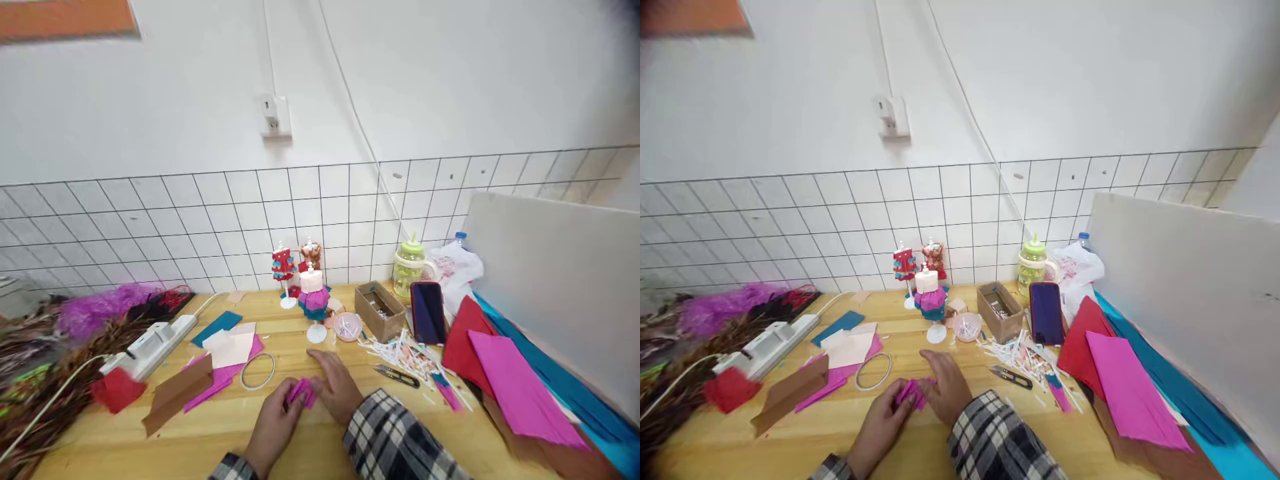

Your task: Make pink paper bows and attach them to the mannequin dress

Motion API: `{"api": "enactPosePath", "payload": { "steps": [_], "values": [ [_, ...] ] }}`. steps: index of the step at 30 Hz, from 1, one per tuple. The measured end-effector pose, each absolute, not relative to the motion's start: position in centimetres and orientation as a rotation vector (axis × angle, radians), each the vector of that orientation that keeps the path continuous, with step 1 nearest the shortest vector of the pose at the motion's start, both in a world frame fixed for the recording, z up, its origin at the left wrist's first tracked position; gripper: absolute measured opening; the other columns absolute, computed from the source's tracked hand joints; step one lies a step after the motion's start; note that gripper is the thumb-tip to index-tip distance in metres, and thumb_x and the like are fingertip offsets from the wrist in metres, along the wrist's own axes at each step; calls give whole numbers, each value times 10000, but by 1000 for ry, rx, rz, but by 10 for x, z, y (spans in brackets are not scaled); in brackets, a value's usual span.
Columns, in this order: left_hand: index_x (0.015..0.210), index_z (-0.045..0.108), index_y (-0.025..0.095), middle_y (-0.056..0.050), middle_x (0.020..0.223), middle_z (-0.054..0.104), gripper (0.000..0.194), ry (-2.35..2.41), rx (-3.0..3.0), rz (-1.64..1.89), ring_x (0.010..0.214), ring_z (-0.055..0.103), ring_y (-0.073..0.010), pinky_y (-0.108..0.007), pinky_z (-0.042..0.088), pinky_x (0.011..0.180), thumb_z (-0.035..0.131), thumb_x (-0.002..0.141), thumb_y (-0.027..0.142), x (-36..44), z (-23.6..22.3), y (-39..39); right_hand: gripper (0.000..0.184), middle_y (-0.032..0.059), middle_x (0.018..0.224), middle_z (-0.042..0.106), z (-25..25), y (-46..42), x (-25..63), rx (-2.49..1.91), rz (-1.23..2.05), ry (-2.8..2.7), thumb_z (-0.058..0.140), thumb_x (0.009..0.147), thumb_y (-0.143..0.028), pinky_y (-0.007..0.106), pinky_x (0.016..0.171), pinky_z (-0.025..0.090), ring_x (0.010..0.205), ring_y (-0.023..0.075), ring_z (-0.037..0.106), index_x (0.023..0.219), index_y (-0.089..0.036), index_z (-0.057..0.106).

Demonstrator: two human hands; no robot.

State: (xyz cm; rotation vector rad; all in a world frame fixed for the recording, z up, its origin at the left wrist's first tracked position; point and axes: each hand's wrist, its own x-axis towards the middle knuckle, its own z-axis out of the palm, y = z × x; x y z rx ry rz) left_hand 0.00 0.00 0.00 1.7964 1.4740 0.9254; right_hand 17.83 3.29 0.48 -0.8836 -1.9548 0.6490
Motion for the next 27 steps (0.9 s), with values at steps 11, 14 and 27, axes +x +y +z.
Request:
{"api": "enactPosePath", "payload": {
  "steps": [11,14,27],
  "values": [
    [876,653,186,-28,759,666,356,1508,1705,1034,730,596,-199,-286,469,694,451,894,479,5,9,2,538,-22,808,641,2,-2,196,-1224,849,-1927,538,753,-109,238,660,409,703,141,583,1269,-240,461],
    [889,643,192,-23,777,675,320,1571,1753,951,720,606,-192,-280,460,672,472,881,462,9,12,12,432,-36,717,627,3,-8,204,-1320,853,-1973,519,810,-176,228,601,363,642,139,580,1235,-232,464],
    [829,633,203,-22,722,660,145,1630,2190,652,709,599,-189,-284,411,653,521,832,296,36,12,63,240,40,961,653,21,-19,227,-1349,361,-2447,558,846,-344,301,725,371,898,205,563,1052,-256,645]
  ]
}}
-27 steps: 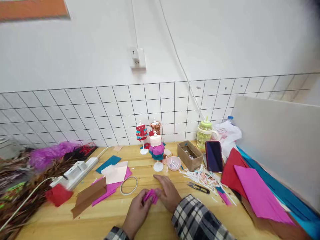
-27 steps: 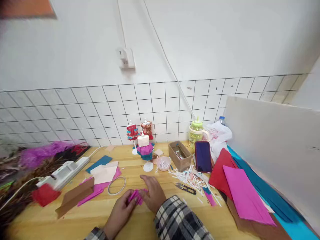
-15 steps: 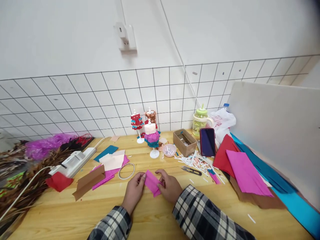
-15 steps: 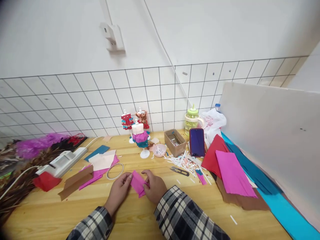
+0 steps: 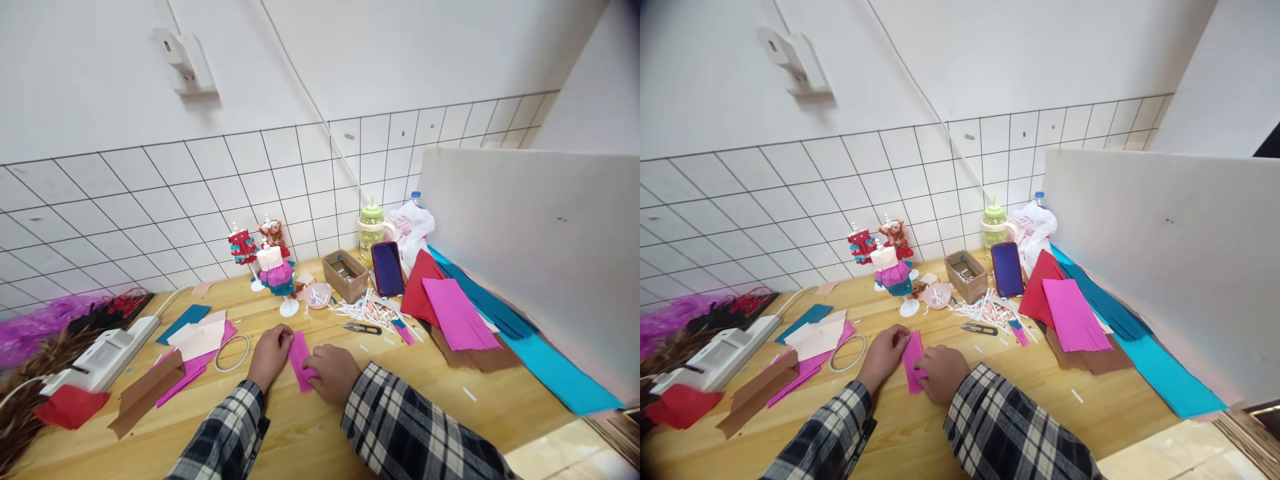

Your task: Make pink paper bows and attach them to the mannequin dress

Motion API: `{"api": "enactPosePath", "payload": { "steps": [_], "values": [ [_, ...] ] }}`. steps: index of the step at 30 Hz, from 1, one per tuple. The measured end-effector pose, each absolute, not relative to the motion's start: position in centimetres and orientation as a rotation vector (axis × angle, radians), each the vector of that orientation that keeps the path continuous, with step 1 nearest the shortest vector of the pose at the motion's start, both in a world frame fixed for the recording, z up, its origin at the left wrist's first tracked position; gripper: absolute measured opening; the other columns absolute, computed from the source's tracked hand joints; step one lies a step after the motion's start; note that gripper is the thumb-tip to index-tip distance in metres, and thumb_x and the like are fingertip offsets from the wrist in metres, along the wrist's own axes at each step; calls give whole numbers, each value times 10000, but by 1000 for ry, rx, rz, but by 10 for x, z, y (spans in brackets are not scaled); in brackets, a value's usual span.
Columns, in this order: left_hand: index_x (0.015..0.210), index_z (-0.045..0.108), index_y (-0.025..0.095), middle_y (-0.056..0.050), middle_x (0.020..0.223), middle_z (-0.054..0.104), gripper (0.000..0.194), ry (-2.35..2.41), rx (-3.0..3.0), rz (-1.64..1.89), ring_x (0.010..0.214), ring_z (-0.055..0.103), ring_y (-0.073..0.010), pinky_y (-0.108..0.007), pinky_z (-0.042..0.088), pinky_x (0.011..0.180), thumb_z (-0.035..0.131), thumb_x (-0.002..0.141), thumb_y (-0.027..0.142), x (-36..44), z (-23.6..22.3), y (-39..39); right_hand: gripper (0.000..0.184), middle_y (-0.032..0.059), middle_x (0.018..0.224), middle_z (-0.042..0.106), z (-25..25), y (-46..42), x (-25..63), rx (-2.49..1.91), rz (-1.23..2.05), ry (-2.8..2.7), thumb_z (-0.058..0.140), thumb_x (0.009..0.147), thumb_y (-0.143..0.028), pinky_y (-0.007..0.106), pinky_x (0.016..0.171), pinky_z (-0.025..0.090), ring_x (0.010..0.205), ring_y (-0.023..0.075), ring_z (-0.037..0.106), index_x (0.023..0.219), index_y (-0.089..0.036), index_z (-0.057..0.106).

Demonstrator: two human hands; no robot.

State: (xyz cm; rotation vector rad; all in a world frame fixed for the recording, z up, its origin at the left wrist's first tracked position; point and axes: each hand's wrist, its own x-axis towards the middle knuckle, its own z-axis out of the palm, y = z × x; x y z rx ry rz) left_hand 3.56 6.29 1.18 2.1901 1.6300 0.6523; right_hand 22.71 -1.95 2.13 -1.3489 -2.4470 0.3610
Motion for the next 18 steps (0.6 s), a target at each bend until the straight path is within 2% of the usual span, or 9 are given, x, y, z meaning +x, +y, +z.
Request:
{"api": "enactPosePath", "payload": {
  "steps": [3,6,10,12,15,18],
  "values": [
    [841,651,209,-35,766,672,141,1648,2300,680,762,597,-209,-317,418,710,526,833,274,39,9,68,193,40,962,633,23,-20,222,-1206,242,-2541,543,860,-317,332,776,355,936,211,521,1003,-251,655],
    [859,656,206,-52,801,676,156,1694,2350,698,795,594,-232,-348,429,739,525,847,290,40,10,69,208,42,935,621,22,-22,215,-1223,216,-2566,538,872,-367,356,792,343,906,207,508,991,-238,649],
    [976,632,177,-89,908,669,208,1751,2417,890,878,581,-254,-398,434,819,518,875,317,35,14,54,238,46,971,605,17,-20,211,-1260,236,-2538,553,861,-386,351,798,342,919,206,497,1026,-230,627],
    [921,635,191,-75,881,666,174,1586,2497,885,860,581,-233,-387,438,821,505,891,303,30,14,39,243,42,979,600,14,-18,212,-1251,267,-2523,563,854,-384,339,795,345,928,203,492,1032,-230,623],
    [872,632,215,-46,841,662,133,1174,2605,694,842,585,-199,-335,454,775,500,876,208,24,15,15,205,32,970,599,12,-16,216,-1211,311,-2521,578,845,-363,322,791,349,928,194,490,992,-232,635],
    [839,617,207,-50,833,661,131,1098,2547,680,827,590,-187,-323,461,768,491,864,180,21,18,0,166,25,949,602,12,-14,219,-1182,347,-2529,579,846,-325,315,791,350,921,187,492,969,-240,650]
  ]
}}
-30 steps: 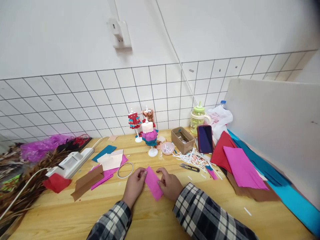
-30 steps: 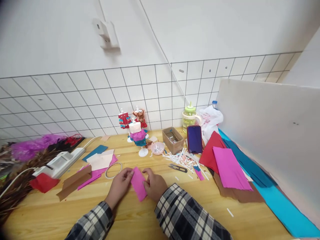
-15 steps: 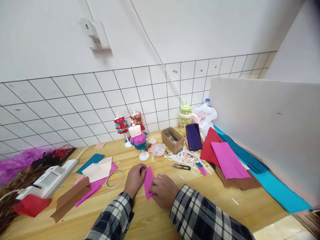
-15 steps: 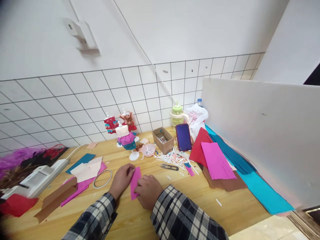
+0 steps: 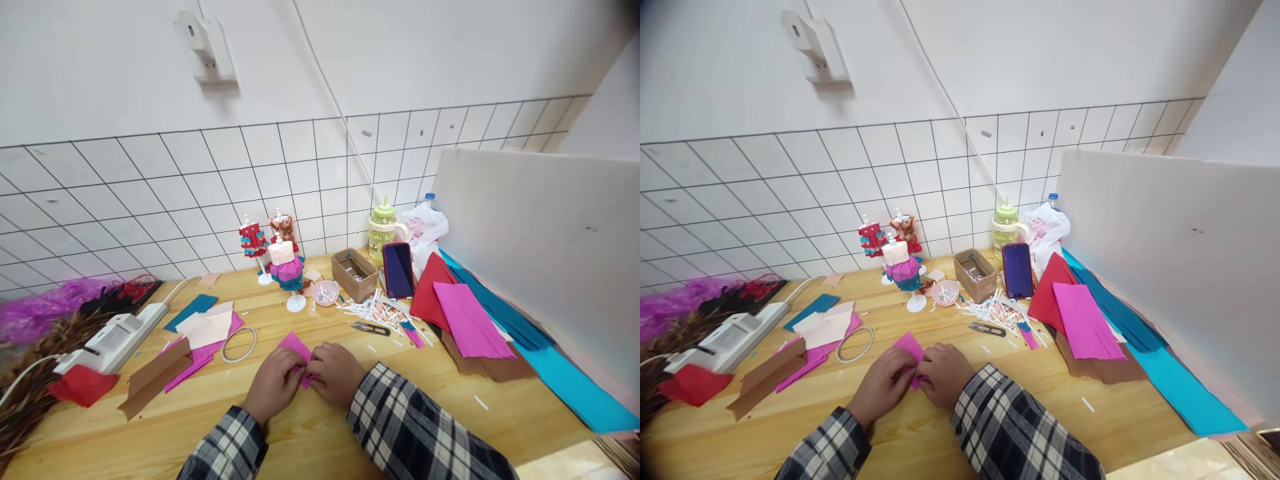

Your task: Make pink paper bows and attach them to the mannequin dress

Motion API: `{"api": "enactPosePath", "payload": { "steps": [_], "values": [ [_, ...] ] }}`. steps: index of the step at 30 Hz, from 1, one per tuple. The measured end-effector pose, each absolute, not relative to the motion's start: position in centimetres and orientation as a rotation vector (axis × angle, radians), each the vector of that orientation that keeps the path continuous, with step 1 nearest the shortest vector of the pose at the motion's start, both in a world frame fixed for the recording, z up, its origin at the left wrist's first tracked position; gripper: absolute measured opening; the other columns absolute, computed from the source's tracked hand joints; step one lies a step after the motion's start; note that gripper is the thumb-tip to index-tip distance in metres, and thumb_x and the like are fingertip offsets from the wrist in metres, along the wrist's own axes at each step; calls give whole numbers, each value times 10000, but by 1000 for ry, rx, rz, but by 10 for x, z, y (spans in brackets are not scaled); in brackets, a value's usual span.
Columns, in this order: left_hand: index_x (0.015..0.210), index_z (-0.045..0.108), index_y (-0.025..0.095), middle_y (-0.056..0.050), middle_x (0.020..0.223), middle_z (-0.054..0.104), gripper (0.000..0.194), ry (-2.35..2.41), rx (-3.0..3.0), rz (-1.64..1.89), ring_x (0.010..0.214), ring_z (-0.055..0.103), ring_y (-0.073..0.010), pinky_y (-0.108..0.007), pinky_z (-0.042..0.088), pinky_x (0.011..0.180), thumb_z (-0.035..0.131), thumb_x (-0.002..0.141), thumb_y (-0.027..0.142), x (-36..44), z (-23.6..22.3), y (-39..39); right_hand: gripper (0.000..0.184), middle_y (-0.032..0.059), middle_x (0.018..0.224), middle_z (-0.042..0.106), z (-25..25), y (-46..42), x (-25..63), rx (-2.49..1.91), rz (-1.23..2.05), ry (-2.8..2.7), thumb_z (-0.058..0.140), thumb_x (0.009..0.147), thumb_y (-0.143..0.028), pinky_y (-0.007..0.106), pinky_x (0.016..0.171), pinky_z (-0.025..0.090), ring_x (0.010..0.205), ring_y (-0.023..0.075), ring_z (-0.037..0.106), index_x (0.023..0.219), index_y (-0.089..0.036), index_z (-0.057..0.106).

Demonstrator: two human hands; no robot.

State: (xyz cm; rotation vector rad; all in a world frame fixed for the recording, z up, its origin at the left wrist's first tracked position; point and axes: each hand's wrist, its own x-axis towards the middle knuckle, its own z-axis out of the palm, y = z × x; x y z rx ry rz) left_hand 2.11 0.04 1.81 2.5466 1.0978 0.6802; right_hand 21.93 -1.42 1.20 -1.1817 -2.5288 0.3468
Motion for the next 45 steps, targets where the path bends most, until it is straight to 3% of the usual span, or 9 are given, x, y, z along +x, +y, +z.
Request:
{"api": "enactPosePath", "payload": {
  "steps": [7,10,13,17,20,24,27,32,45],
  "values": [
    [897,663,241,-50,987,685,117,1178,2558,488,961,596,-226,-387,419,885,588,813,273,25,31,3,205,46,975,610,11,-8,226,-1214,395,-2491,600,827,-305,311,817,371,934,195,509,1004,-208,636],
    [926,665,259,-28,1030,686,152,1196,2607,467,1065,563,-228,-431,325,1014,566,814,229,25,31,8,284,44,1006,616,10,-4,229,-1206,443,-2455,630,804,-284,305,829,381,934,187,518,1072,-195,598],
    [923,667,257,-34,1027,681,166,1239,2641,465,1110,530,-248,-478,238,1073,560,803,218,27,30,12,193,42,979,620,11,2,232,-1174,438,-2486,621,816,-287,311,826,382,927,191,518,989,-202,638],
    [932,658,228,-57,992,664,175,1222,2665,498,987,550,-235,-404,376,922,527,820,203,33,29,11,150,50,933,623,13,7,234,-1154,365,-2509,588,840,-268,312,823,381,921,194,518,939,-198,677],
    [913,658,221,-54,903,669,143,1172,2655,474,895,566,-221,-369,406,822,533,844,233,35,30,6,162,52,908,632,14,6,233,-1167,326,-2497,558,866,-267,305,814,384,909,186,527,925,-194,690],
    [867,672,231,-40,871,684,114,1175,2689,454,858,590,-209,-374,387,804,560,851,247,34,28,1,233,42,891,647,12,2,228,-1208,294,-2489,469,921,-257,285,771,390,882,172,554,915,-209,696],
    [860,673,230,-44,830,681,182,1200,2729,465,832,598,-200,-361,383,774,494,881,205,34,25,5,215,50,874,642,8,3,219,-1289,201,-2436,470,900,-236,282,742,391,856,178,557,876,-184,677],
    [810,659,207,-49,826,681,116,1206,2755,490,826,598,-204,-326,403,746,548,823,175,35,23,20,176,57,881,630,4,16,211,-1287,110,-2438,475,861,-194,279,720,387,829,172,553,886,-161,647],
    [885,722,224,-80,878,704,238,1283,2708,427,843,608,-222,-363,406,795,489,895,272,35,25,13,216,73,932,647,13,12,227,-1220,115,-2524,523,899,-273,321,828,371,917,195,529,971,-169,698]
  ]
}}
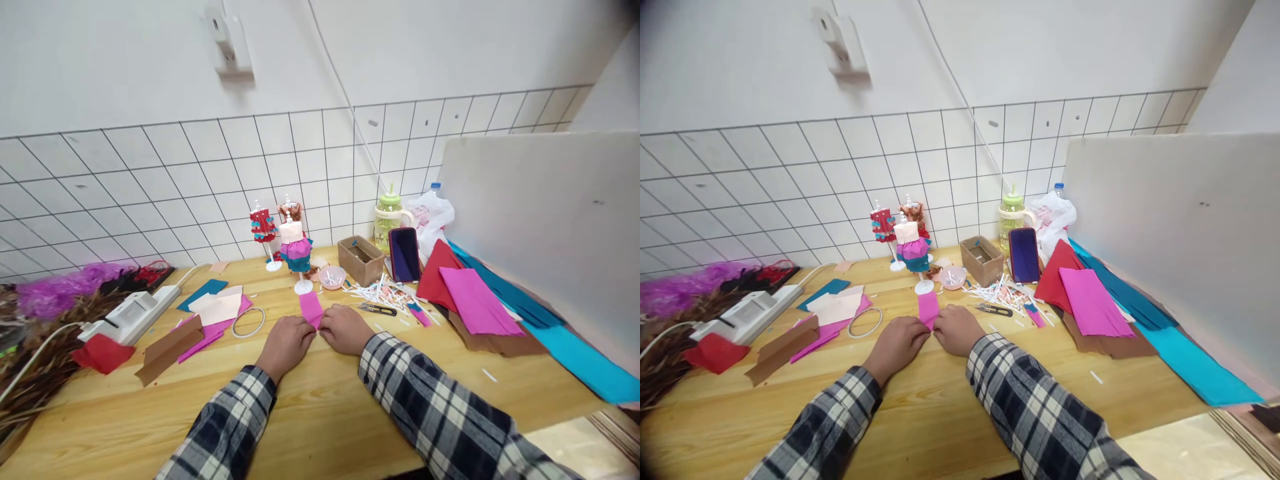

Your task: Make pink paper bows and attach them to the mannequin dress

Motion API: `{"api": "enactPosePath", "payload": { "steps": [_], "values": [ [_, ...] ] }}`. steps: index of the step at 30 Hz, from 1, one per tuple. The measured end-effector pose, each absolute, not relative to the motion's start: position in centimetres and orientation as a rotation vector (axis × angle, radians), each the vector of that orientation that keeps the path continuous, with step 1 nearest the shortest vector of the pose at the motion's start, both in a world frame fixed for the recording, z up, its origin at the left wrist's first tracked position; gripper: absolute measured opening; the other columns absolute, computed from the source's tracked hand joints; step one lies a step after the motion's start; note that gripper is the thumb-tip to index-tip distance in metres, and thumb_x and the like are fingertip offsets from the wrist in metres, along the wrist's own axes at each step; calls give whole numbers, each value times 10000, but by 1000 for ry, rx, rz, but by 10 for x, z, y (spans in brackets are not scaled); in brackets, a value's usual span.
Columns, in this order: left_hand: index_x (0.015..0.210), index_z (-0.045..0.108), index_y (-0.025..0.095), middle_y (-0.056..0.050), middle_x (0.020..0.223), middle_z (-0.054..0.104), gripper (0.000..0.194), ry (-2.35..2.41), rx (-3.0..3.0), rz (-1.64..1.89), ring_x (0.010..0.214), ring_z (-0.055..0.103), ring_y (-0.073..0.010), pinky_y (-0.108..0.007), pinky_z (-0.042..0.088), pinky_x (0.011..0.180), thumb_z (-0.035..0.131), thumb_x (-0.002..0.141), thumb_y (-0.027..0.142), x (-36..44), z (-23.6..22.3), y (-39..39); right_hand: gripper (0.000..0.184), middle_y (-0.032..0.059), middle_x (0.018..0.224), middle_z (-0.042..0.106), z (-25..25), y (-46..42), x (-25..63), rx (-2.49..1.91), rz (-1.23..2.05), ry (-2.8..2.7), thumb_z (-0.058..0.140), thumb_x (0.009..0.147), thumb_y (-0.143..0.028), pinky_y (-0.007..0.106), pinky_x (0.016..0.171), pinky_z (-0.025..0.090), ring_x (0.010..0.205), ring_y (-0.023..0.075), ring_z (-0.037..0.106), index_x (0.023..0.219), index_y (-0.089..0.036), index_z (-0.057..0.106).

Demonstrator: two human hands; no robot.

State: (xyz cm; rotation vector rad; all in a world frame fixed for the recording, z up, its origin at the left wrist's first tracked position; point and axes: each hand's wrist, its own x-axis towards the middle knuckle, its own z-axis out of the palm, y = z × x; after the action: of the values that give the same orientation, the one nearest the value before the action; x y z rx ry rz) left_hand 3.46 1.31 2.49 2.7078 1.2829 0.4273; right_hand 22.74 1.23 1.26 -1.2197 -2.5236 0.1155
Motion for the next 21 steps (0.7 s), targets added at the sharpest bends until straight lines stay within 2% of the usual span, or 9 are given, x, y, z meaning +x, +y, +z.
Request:
{"api": "enactPosePath", "payload": {
  "steps": [5,11,21],
  "values": [
    [900,724,217,-75,893,715,239,1271,2654,388,856,616,-223,-356,422,815,494,888,284,34,26,9,256,75,980,648,7,12,229,-1206,209,-2456,444,950,-213,298,866,377,932,171,538,1037,-162,679],
    [978,706,219,-80,927,716,231,1359,2677,399,879,624,-236,-359,426,820,518,887,318,37,21,11,249,73,936,654,8,12,229,-1302,225,-2507,478,940,-267,298,816,392,896,181,560,986,-176,705],
    [921,728,227,-73,896,721,214,1348,2747,383,847,630,-237,-355,425,793,527,885,287,42,22,12,277,91,971,661,11,7,222,-1414,171,-2520,435,956,-284,291,775,416,917,198,593,1009,-183,688]
  ]
}}
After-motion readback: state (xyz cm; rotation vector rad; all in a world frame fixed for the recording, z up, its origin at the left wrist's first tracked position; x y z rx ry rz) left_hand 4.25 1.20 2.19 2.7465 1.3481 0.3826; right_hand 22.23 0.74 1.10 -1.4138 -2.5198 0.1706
